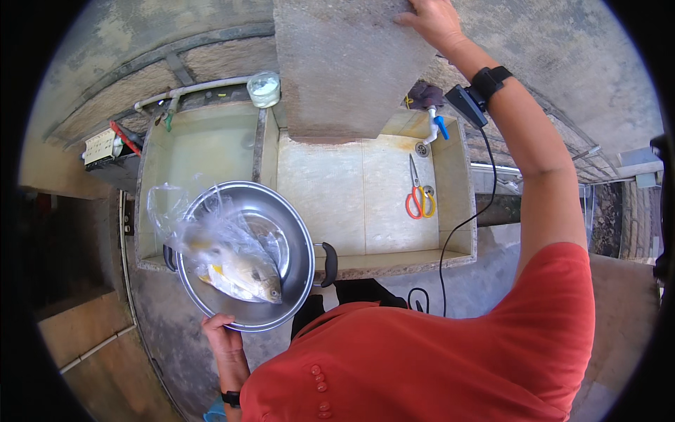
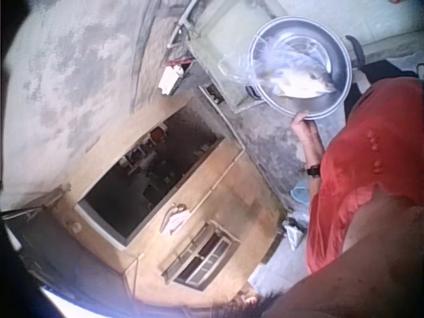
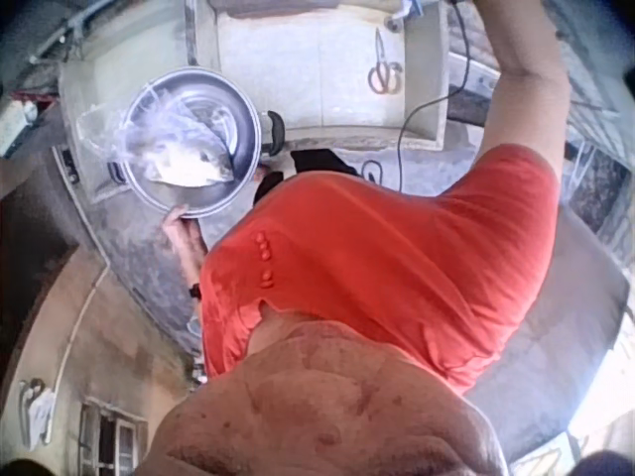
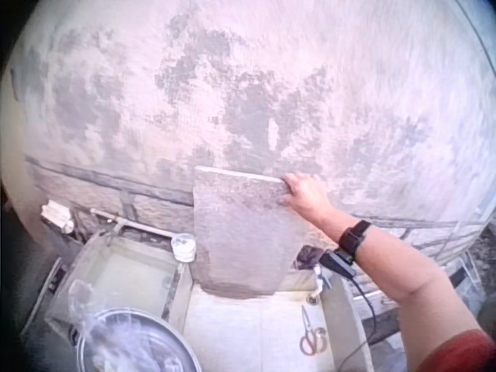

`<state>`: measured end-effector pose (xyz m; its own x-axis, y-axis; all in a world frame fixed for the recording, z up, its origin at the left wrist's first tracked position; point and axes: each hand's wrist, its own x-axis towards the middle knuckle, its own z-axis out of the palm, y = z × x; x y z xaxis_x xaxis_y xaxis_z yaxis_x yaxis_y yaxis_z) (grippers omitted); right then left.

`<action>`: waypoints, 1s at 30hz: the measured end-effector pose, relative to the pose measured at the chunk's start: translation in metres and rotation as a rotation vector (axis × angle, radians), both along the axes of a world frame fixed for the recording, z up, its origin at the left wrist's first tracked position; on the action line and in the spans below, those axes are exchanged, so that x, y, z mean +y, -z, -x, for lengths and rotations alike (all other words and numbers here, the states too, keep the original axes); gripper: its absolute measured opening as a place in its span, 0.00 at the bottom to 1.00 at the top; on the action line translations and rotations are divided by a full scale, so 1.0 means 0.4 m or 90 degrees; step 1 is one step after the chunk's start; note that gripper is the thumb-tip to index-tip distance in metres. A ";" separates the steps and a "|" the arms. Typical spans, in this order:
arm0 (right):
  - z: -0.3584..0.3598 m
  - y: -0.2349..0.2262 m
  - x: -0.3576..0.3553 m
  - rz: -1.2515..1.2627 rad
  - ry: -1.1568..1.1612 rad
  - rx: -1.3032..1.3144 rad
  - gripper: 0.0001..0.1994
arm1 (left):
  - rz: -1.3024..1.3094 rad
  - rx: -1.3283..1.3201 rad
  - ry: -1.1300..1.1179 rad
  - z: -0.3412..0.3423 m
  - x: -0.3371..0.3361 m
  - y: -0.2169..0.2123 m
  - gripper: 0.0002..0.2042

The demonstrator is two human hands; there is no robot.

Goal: The person walks into the kitchen, picks up a cutting board with raw chicken pieces, and washes them in a colander under running water. They then transfer the chicken to a green bowl and place it on the counter.

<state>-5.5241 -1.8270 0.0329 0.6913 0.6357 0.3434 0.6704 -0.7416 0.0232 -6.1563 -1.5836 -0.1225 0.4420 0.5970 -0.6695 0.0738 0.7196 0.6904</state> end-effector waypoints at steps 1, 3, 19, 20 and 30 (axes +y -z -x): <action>0.009 0.014 -0.011 0.023 -0.001 -0.046 0.22 | 0.014 0.017 0.003 -0.011 -0.017 0.007 0.26; 0.033 0.032 -0.024 0.069 -0.004 -0.135 0.22 | 0.001 0.038 0.020 -0.039 -0.043 0.011 0.25; 0.538 0.442 -0.572 -0.005 0.350 0.537 0.09 | 0.090 0.081 0.332 -0.504 -0.259 0.164 0.29; 0.588 0.514 -0.624 -0.034 0.404 0.631 0.09 | 0.096 0.101 0.353 -0.523 -0.274 0.184 0.29; 0.692 0.920 -0.740 0.019 0.634 0.694 0.16 | 0.105 0.192 0.466 -0.620 -0.358 0.385 0.31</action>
<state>-5.8009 -2.1229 -0.3350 0.7399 -0.2479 -0.6253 -0.4073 -0.9050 -0.1232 -5.9083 -1.7267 -0.2767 0.4688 0.1085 -0.8766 0.7322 0.5074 0.4543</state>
